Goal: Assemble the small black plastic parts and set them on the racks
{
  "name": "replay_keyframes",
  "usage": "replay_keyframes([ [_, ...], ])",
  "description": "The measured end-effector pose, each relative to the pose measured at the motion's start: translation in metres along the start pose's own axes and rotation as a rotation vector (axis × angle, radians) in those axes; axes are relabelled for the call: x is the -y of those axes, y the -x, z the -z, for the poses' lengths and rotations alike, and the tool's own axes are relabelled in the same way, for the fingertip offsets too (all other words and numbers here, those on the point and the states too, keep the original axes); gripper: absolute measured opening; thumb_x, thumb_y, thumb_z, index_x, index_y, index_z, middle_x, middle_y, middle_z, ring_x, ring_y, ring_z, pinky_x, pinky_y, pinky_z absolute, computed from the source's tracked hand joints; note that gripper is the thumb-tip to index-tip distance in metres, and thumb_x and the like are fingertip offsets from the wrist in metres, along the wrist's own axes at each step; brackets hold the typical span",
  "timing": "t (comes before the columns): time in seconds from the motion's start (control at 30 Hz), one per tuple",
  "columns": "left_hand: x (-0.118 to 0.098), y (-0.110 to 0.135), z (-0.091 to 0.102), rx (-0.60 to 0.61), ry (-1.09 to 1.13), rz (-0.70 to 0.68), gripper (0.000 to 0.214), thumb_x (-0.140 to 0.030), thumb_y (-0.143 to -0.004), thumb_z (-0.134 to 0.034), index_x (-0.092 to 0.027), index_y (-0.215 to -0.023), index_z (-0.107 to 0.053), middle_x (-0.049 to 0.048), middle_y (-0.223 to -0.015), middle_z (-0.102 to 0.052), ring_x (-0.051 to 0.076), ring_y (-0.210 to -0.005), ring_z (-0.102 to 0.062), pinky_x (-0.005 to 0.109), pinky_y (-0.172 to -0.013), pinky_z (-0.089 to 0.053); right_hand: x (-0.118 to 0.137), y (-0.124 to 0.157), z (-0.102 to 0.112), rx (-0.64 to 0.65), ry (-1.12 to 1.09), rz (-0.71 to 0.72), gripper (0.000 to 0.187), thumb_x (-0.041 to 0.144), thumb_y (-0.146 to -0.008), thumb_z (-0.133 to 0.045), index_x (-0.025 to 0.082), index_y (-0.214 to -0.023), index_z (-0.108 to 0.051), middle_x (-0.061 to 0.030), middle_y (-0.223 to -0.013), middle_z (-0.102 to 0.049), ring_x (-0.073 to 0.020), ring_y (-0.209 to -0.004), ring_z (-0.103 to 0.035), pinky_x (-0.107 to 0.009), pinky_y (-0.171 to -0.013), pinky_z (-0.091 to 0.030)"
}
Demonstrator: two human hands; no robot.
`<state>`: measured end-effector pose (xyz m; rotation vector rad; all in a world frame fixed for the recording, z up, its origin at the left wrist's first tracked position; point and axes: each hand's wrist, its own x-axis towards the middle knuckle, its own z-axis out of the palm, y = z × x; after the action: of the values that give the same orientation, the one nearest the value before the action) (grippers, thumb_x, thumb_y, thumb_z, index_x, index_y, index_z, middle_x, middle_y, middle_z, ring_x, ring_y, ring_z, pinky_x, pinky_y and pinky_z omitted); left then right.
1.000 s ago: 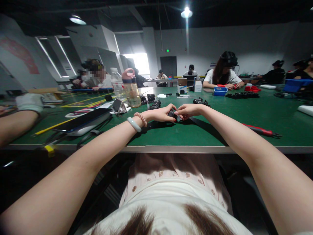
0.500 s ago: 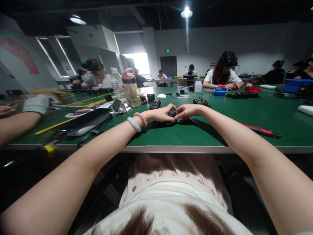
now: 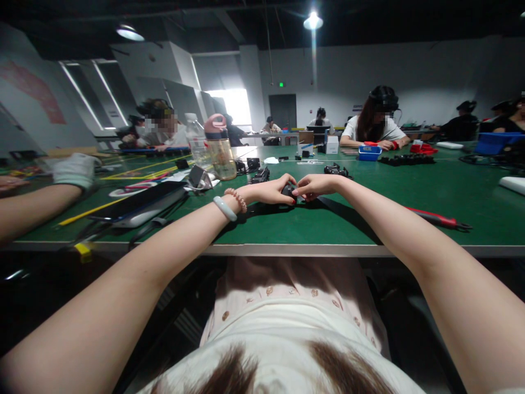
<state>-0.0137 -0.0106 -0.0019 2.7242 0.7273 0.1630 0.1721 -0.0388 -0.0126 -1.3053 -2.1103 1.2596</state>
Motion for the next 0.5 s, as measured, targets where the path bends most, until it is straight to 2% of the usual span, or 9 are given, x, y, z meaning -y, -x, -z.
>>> replay_keyframes([
  [0.5, 0.0044, -0.0022, -0.0015, -0.004, -0.001, -0.02, 0.059, -0.045, -0.059, -0.05, -0.02, -0.109, -0.03, 0.0021, -0.093, -0.049, 0.016, -0.08, -0.047, 0.026, -0.067, -0.038, -0.0007, 0.0004, -0.0013, -0.001, -0.083, 0.017, 0.036, 0.046, -0.064, -0.057, 0.011, -0.072, -0.052, -0.0001, -0.06, -0.051, -0.0064, -0.055, -0.047, -0.02, -0.051, -0.036],
])
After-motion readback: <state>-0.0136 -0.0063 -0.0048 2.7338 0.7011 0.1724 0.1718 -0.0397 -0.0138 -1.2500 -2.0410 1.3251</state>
